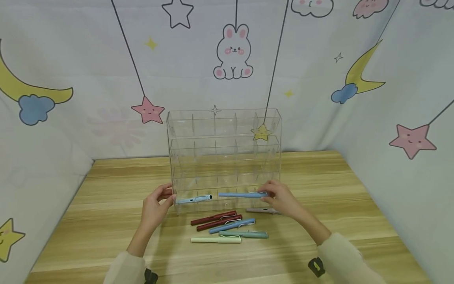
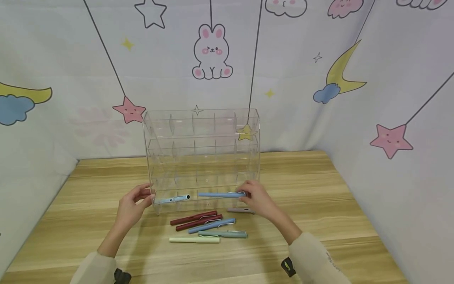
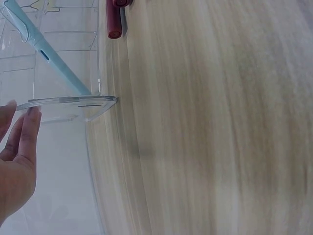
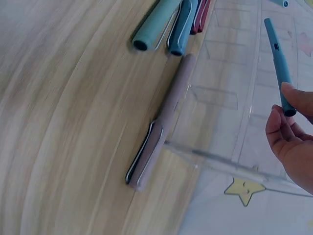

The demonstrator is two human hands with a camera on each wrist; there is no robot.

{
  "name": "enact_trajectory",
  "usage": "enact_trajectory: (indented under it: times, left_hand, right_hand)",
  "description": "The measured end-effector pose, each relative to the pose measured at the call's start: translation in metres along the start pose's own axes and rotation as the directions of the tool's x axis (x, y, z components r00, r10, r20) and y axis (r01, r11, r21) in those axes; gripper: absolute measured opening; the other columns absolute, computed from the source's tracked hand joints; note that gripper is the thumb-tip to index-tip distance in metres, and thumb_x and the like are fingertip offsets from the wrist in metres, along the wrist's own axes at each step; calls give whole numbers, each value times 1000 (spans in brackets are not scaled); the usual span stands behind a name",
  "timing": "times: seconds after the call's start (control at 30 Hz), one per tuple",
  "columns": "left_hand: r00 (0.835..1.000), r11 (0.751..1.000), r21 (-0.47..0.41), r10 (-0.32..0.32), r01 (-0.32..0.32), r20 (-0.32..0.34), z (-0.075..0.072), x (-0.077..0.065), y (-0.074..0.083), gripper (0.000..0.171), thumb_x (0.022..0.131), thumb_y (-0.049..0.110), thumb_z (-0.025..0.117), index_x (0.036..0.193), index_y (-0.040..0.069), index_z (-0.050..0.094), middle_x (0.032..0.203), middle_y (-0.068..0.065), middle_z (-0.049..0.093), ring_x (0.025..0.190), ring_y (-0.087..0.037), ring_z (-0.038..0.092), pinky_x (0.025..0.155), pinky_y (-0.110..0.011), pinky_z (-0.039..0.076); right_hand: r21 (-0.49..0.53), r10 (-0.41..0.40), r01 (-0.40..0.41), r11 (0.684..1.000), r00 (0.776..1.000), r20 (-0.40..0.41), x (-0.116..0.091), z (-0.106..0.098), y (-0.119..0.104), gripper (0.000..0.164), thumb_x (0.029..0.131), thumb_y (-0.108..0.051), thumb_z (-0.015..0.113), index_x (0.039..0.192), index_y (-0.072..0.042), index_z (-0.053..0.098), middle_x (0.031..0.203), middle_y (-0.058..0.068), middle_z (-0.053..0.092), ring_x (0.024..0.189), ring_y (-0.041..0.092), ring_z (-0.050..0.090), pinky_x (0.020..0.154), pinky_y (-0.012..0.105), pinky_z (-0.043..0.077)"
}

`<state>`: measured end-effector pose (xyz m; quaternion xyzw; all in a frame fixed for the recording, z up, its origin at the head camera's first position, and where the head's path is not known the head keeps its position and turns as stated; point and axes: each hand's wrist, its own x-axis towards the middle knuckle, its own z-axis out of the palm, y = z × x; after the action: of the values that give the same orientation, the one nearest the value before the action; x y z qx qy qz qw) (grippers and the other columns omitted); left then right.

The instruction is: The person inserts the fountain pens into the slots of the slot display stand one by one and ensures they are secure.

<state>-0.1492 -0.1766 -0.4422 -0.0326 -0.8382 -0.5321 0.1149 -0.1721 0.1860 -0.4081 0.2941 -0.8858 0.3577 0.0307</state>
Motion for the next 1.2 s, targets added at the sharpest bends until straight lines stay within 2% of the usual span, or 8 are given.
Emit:
enact_trajectory:
  times: [0.33,0.5,0.93,1.2]
  left_hand:
    - [1000,1000,15,6,-6,7,0,0,-2,34,85,-1,61,117,-8,53,99,-24,61,93,-37,60,66,-13,50]
    - [1000,1000,27,14,-14,-3,0,1,-2,33,84,-3,62,116,-7,55,97,-22,62,90,-35,61,66,-17,53]
    - [1000,1000,26,-4,4,-2,-1,1,-1,33,84,-3,62,116,-6,55,98,-21,62,91,-35,61,68,-18,53]
    - [1000,1000,26,-10,9,5,-2,1,-3,33,84,-3,62,116,-6,55,98,-21,63,91,-34,61,67,-19,53]
  right_hand:
    - [-2,32,-32,999,999,21,22,26,-19,17,76,3,70,93,3,67,81,2,52,65,9,42,53,20,41]
    - [48,52,-52,997,999,-1,29,37,-29,19,76,5,69,95,6,66,85,5,52,66,11,44,54,20,43]
    - [141,59,-49,989,996,-70,39,62,-41,20,76,8,68,96,5,66,90,8,54,69,13,46,59,21,45]
    - [96,76,-67,993,993,-87,43,71,-47,19,76,6,69,95,1,67,91,4,54,67,12,45,56,20,43]
